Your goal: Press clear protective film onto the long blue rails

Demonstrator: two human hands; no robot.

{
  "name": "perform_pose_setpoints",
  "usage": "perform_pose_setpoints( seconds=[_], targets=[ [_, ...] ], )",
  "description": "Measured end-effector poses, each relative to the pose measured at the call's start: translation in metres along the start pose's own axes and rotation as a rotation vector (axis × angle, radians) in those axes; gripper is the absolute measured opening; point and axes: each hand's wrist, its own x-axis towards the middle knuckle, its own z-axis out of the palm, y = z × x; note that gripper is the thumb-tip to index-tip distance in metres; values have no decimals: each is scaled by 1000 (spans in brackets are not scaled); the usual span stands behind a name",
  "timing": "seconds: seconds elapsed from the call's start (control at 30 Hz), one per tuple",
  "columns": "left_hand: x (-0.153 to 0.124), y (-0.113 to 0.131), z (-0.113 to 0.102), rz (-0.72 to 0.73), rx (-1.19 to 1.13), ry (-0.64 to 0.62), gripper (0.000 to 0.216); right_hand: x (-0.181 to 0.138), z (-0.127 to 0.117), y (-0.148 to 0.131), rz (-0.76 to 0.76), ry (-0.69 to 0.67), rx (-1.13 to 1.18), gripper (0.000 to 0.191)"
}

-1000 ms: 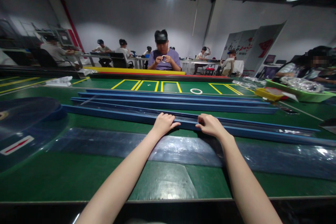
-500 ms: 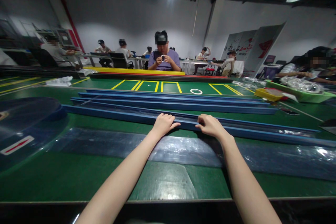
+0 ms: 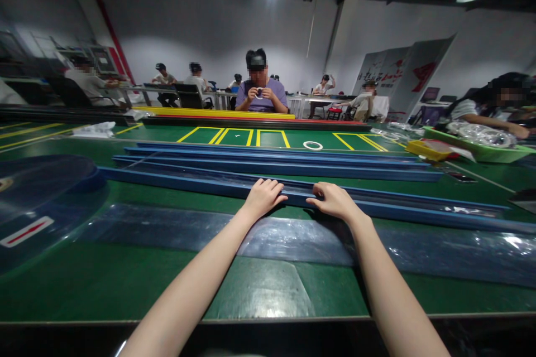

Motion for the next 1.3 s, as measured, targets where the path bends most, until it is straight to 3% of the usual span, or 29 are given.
perform_pose_setpoints(
  seconds=[0.33, 1.3],
  targets=[
    [1, 1, 0, 12, -1, -7, 30, 6, 11, -5, -124, 46, 97, 11],
    [3, 1, 4, -27, -38, -7, 30, 8, 13, -6, -95, 40, 102, 3]
  ],
)
